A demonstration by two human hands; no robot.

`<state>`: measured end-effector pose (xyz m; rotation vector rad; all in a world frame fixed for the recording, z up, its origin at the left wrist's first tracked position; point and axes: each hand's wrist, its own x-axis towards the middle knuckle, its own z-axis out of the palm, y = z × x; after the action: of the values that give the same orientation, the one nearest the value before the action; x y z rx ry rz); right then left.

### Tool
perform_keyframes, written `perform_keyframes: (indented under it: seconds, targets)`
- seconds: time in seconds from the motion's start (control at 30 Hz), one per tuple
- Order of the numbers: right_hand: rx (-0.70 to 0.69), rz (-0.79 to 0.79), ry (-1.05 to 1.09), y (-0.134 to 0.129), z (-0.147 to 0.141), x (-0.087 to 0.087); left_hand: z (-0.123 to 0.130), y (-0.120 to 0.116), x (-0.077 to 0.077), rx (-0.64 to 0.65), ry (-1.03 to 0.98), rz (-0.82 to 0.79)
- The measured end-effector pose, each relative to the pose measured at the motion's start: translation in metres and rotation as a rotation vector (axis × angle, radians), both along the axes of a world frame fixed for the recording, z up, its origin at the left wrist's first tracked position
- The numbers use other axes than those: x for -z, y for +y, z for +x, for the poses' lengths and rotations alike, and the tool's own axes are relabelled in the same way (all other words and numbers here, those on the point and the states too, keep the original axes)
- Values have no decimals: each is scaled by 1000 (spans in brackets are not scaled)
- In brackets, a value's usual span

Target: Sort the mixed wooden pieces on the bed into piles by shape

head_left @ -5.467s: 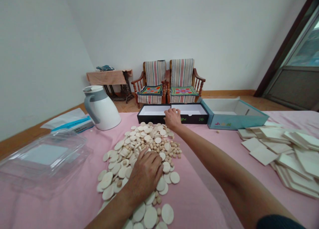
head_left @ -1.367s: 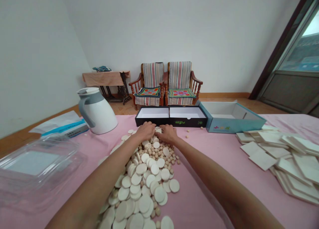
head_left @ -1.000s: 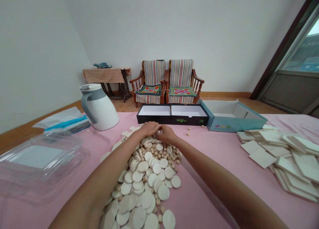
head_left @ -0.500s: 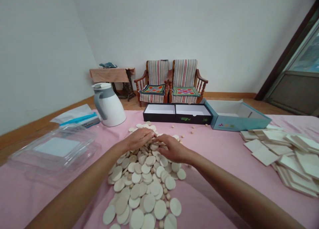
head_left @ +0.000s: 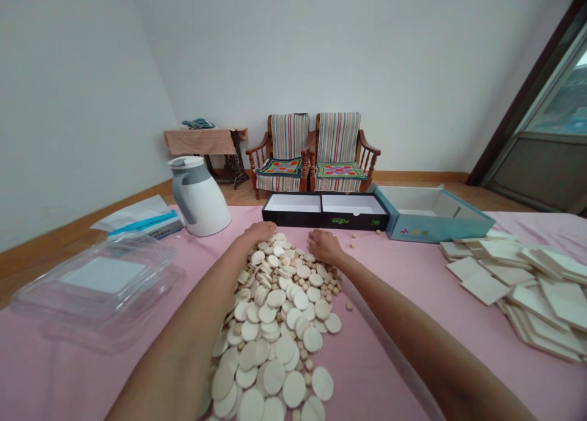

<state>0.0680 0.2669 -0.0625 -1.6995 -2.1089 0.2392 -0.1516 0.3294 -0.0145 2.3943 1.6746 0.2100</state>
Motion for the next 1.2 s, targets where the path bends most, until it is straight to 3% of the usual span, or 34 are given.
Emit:
perform_keyframes:
  seconds: [0.17,0.33,0.47,0.77,1.0,1.2]
  targets:
    - [-64,-35,-20,-21,-14,0,6,-3,12,6,89,-33]
    - [-91,-8,24,-36,-29,-1,14,-13,18,112,88,-39]
    - [-108,-44,75,-37,-34,1,19,-9,19,171,57,-66]
    - [-99,-105,203,-40,-35,-6,21,-4,21,174,-59,-155]
    - [-209,-28,281,-59,-39,-24,16,-27,5,289,-205,-179]
    - [-347,55,329,-100,-56,-36,2,-64,-14,450,-317,-180]
